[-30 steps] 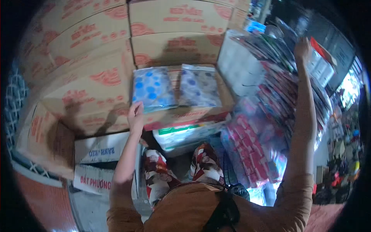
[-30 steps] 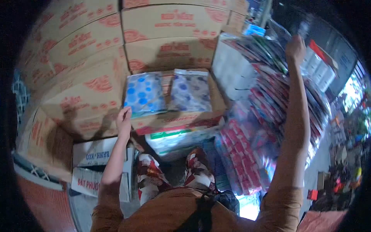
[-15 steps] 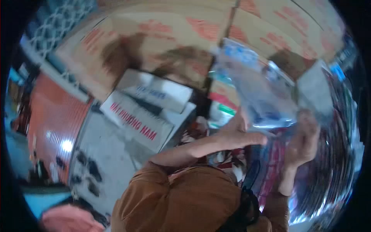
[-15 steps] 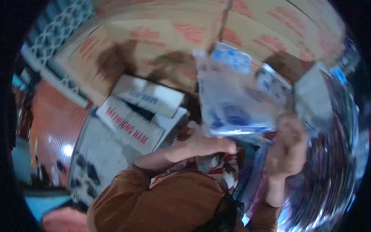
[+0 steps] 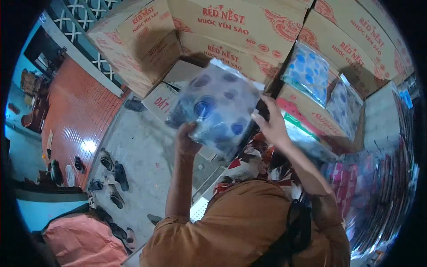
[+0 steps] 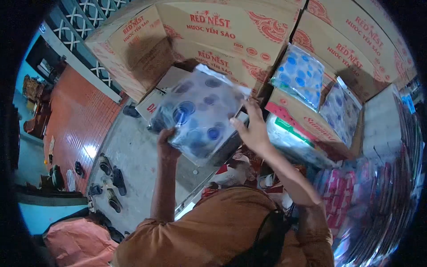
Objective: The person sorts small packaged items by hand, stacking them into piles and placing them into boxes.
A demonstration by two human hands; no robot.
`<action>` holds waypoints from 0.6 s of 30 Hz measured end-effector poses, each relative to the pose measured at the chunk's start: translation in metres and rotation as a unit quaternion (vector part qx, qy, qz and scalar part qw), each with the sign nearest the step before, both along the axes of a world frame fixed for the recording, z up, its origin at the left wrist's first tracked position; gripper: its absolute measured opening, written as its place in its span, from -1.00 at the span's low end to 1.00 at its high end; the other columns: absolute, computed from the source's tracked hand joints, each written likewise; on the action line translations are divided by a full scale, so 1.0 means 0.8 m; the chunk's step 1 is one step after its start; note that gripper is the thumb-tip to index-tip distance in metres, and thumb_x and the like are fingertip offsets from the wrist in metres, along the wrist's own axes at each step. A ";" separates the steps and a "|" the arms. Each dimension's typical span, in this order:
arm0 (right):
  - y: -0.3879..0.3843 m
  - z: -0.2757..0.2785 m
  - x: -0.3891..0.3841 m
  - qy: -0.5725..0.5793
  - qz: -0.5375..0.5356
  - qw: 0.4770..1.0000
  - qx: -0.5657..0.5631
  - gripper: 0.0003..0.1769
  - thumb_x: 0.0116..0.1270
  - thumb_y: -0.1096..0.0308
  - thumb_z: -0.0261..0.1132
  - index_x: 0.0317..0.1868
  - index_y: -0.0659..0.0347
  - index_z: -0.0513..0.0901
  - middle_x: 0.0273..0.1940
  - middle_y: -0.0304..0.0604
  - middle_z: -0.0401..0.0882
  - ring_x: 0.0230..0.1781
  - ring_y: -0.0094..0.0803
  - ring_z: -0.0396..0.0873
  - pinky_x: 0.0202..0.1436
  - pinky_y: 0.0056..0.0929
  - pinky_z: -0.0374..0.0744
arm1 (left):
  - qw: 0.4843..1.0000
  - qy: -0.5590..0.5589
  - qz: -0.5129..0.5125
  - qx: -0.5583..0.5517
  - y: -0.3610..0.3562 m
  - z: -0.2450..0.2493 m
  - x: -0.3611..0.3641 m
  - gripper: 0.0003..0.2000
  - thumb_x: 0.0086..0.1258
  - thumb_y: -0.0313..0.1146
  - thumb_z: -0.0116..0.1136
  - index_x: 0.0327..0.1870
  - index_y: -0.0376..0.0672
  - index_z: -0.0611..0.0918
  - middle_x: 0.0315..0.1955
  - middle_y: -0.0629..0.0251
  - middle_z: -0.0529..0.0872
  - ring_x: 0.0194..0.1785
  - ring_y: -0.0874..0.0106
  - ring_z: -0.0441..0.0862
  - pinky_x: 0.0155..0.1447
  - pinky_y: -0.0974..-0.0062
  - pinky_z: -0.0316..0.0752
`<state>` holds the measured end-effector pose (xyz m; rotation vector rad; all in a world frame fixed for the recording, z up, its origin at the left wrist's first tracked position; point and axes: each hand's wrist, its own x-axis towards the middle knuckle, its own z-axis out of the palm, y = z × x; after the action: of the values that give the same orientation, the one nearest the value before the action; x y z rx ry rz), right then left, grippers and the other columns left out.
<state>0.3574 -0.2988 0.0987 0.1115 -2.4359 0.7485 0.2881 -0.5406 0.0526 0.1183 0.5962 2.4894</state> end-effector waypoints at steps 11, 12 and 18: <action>0.026 -0.218 -0.057 -0.419 0.086 0.698 -0.575 -0.69 0.12 0.37 0.25 -0.15 0.12 0.35 -0.38 -0.22 0.45 -0.38 -0.32 0.52 -0.35 -0.30 0.56 | 0.967 -0.084 -0.049 -0.235 -0.034 -0.198 -0.123 -0.72 0.19 -0.41 0.03 -0.06 -0.24 0.46 -0.15 0.21 0.56 -0.10 0.32 0.54 -0.01 0.26 0.47; 0.032 -0.241 -0.054 -0.447 0.129 0.726 -0.506 -0.71 0.11 0.40 0.25 -0.17 0.12 0.35 -0.41 -0.24 0.43 -0.41 -0.34 0.51 -0.39 -0.32 0.55 | 0.967 -0.082 -0.061 -0.234 -0.033 -0.199 -0.115 -0.72 0.19 -0.41 0.03 -0.06 -0.24 0.46 -0.15 0.21 0.56 -0.10 0.32 0.54 -0.01 0.26 0.47; -0.003 -0.173 -0.036 -0.502 -0.019 0.656 -0.564 -0.54 0.13 0.27 0.25 -0.02 0.14 0.26 -0.39 -0.23 0.36 -0.40 -0.35 0.45 -0.36 -0.28 0.53 | 0.958 -0.156 -0.132 -0.202 -0.043 -0.243 -0.089 -0.76 0.22 -0.42 -0.01 -0.10 -0.25 0.46 -0.28 0.16 0.60 -0.20 0.26 0.57 -0.07 0.20 0.48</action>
<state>0.3288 -0.3016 -0.0400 -1.1004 -2.1917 2.6671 0.2165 -0.5749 -0.1421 -0.3255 0.8729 2.0263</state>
